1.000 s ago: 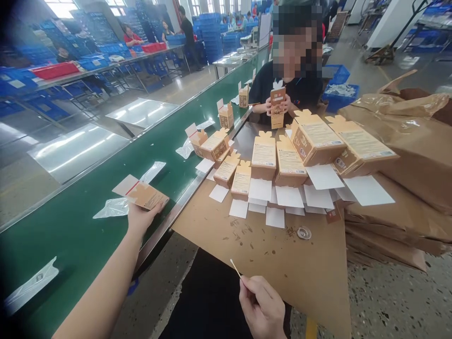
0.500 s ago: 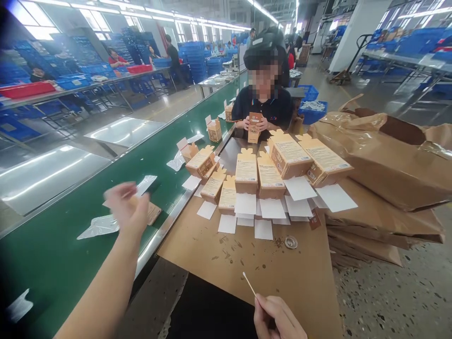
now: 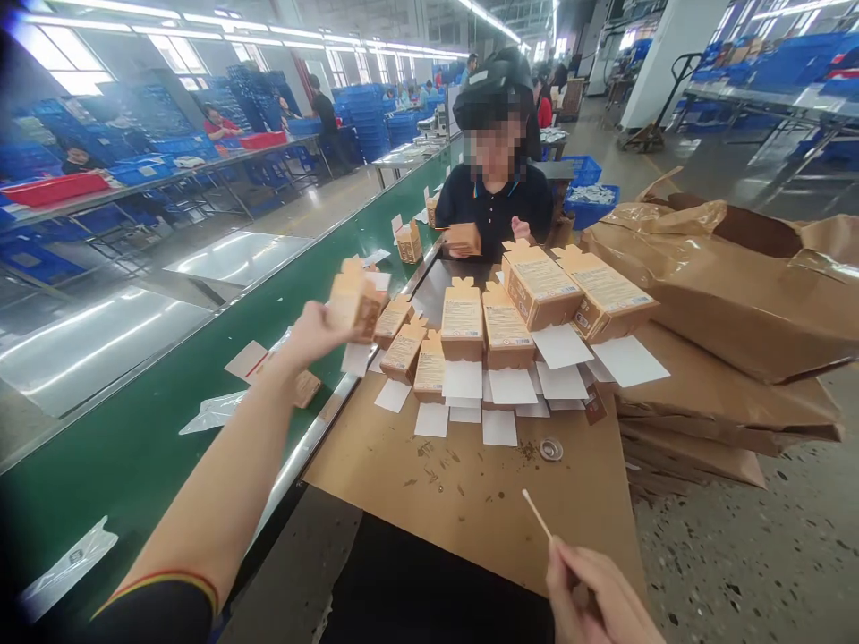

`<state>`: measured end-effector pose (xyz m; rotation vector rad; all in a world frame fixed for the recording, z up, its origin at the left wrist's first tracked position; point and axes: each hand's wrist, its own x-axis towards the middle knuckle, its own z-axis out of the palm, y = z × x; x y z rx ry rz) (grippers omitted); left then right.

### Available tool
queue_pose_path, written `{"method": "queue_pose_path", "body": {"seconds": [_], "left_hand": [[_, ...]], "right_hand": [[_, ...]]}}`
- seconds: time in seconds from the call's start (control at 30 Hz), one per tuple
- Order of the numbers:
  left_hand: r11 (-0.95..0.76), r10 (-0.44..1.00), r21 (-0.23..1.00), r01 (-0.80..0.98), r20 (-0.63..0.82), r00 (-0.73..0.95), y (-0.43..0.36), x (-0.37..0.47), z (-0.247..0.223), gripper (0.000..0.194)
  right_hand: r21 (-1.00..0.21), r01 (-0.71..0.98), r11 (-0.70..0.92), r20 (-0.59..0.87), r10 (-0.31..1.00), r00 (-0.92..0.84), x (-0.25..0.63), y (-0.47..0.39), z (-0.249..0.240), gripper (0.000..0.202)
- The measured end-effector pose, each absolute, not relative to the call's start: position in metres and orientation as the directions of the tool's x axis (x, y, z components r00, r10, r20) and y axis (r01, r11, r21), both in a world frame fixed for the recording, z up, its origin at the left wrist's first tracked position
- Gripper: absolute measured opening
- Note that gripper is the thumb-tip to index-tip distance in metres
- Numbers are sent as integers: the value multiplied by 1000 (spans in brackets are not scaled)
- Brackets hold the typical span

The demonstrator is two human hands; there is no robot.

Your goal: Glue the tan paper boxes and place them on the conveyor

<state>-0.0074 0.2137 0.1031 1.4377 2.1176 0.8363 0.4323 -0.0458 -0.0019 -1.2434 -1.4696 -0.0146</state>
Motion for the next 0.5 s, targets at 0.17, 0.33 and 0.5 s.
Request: {"method": "queue_pose_path", "body": {"seconds": [0.17,0.33,0.5], "left_hand": [[218,971,976,-12,-218,-97,86,-39,40,124],[250,954,864,-437,-296,-39,-9,13,-36,137],[351,904,746,-566,-427,-2,-27,39,-59,97]], "right_hand": [[-530,741,413,740,651,166,475,-11,-8,14],[-517,787,338,684,716,142,483,17,-21,22],[-540,799,266,604,783,148,486,33,-37,36]]}}
